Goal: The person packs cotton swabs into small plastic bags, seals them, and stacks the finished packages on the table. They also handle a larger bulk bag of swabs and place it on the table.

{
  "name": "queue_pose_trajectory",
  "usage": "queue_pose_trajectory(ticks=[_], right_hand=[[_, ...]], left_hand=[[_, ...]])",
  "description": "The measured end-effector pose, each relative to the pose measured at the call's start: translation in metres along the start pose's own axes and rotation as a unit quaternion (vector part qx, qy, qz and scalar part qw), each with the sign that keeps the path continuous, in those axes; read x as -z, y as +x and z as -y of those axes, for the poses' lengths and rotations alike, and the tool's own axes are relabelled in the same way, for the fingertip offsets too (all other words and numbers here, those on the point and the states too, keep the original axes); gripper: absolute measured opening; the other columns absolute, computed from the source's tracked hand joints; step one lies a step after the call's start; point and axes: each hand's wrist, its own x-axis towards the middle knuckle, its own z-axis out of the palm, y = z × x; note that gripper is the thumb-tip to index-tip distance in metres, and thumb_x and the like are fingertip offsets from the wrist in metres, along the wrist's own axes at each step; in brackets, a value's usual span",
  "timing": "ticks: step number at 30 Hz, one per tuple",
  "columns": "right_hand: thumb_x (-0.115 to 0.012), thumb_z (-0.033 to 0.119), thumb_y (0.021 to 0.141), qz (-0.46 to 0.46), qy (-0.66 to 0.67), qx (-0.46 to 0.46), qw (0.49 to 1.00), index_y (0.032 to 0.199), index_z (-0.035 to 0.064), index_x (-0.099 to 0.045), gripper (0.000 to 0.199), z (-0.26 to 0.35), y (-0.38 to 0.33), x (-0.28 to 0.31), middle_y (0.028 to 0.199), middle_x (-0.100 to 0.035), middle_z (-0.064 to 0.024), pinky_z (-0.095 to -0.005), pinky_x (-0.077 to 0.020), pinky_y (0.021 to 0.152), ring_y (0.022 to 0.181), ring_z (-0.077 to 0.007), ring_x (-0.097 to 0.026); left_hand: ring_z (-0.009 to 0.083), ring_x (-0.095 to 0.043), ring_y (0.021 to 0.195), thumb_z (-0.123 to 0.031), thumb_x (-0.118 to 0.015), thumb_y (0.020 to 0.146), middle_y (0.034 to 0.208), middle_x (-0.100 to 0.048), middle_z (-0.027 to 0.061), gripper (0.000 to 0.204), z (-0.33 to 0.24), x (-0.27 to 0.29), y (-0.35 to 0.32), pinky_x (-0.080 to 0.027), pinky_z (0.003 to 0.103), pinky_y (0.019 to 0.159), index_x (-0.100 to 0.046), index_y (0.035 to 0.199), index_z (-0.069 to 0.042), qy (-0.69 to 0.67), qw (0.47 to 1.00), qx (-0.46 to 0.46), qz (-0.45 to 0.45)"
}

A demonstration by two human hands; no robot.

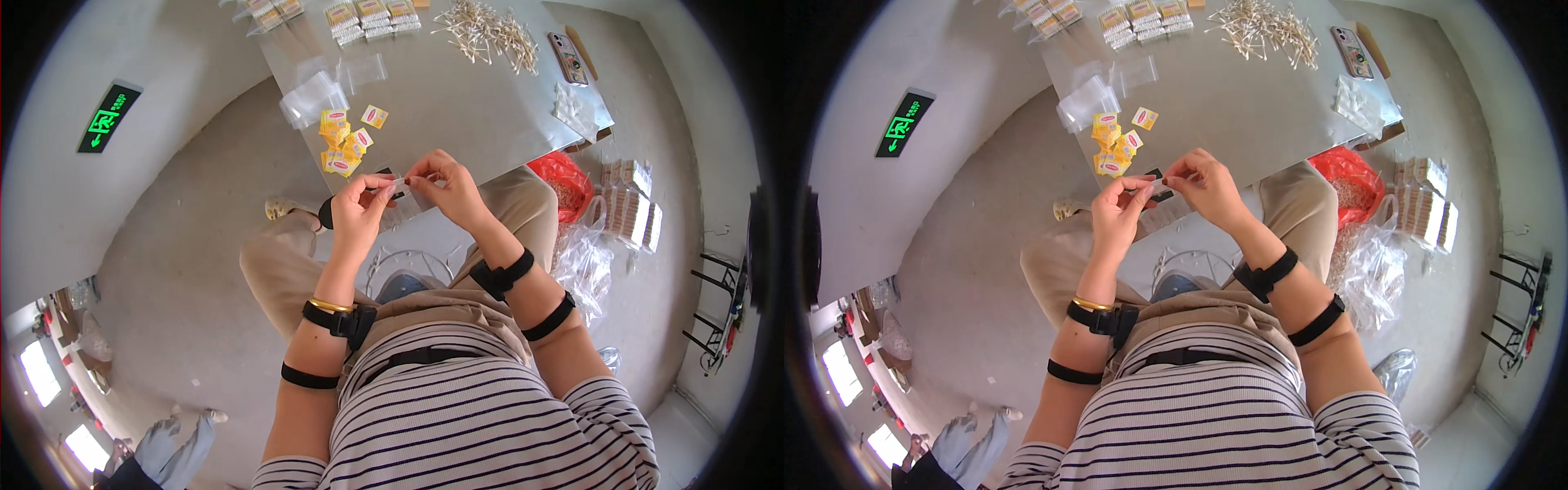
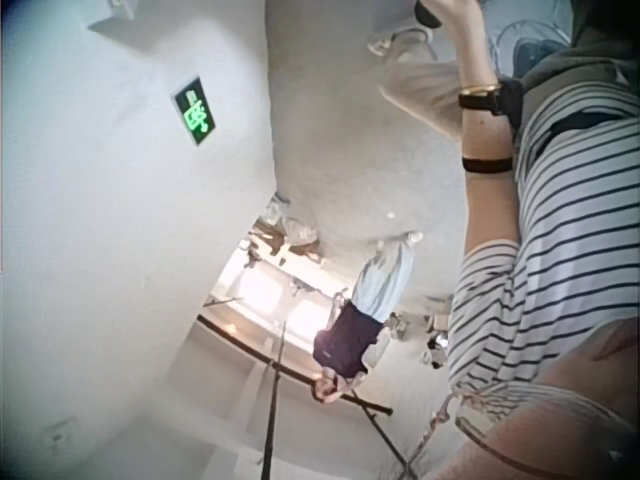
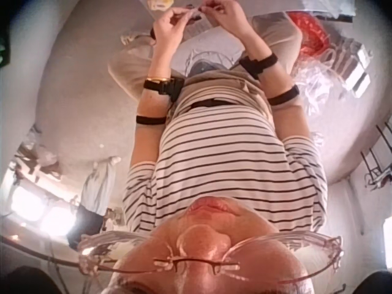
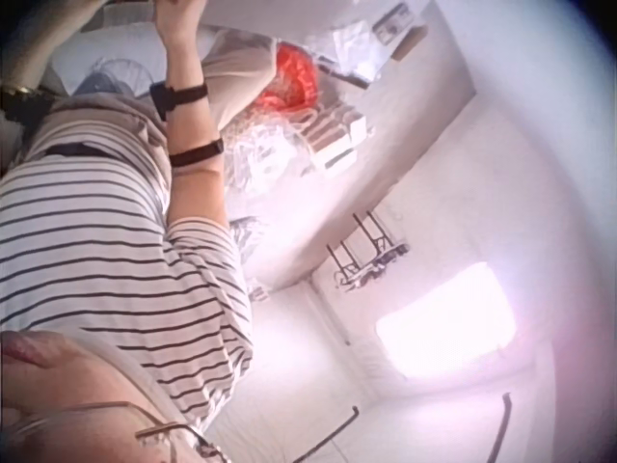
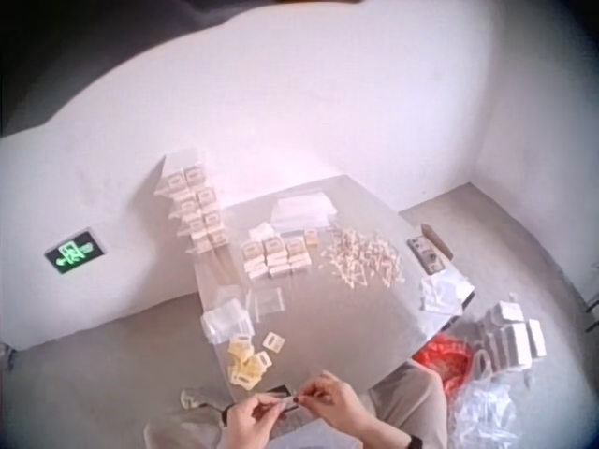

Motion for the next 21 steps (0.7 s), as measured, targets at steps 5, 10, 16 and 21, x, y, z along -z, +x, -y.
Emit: queue_pose_trajectory(ticks=[5, 10, 16, 21], right_hand=[[-0.075, 0.011, 0.089, 0.005, 0.083, -0.095, 0.992, 0.094, 0.0033, -0.069, 0.011, -0.032, 0.005, -0.010, 0.088, -0.063, -0.0007, -0.0266, -0.0483, 0.073, 0.079, -0.0088, -0.057], [-0.075, 0.013, 0.090, 0.032, 0.096, -0.111, 0.989, 0.095, 0.0043, -0.065, 0.014, -0.045, 0.004, -0.016, 0.085, -0.062, 0.0013, -0.0252, -0.0467, 0.071, 0.078, -0.0070, -0.055], [-0.076, 0.015, 0.090, 0.059, 0.124, -0.119, 0.983, 0.095, 0.0052, -0.062, 0.018, -0.055, 0.003, -0.014, 0.087, -0.062, 0.0015, -0.0252, -0.0462, 0.070, 0.078, -0.0071, -0.054], [-0.076, 0.013, 0.090, 0.069, 0.144, -0.085, 0.983, 0.095, 0.0064, -0.059, 0.019, -0.070, 0.006, -0.021, 0.086, -0.061, 0.0024, -0.0244, -0.0451, 0.068, 0.077, -0.0063, -0.054]], left_hand=[[0.0140, -0.073, 0.084, -0.014, -0.073, 0.094, 0.111, -0.073, 0.0124, 0.015, 0.025, 0.004, 0.003, -0.050, 0.021, 0.062, -0.063, 0.092, -0.004, -0.051, 0.998, 0.046, -0.006], [0.0149, -0.075, 0.084, -0.014, -0.074, 0.093, 0.110, -0.074, 0.0117, 0.016, 0.036, 0.004, -0.004, -0.047, 0.020, 0.058, -0.061, 0.088, -0.006, -0.014, 0.996, 0.082, -0.031], [0.0156, -0.075, 0.086, -0.013, -0.074, 0.093, 0.112, -0.074, 0.0120, 0.015, 0.031, 0.022, 0.008, -0.048, 0.021, 0.057, -0.064, 0.088, -0.004, -0.031, 0.988, 0.138, 0.059], [0.0168, -0.075, 0.086, -0.015, -0.075, 0.092, 0.112, -0.074, 0.0135, 0.015, 0.030, 0.027, 0.014, -0.048, 0.021, 0.056, -0.066, 0.089, -0.003, -0.041, 0.982, 0.162, 0.089]])
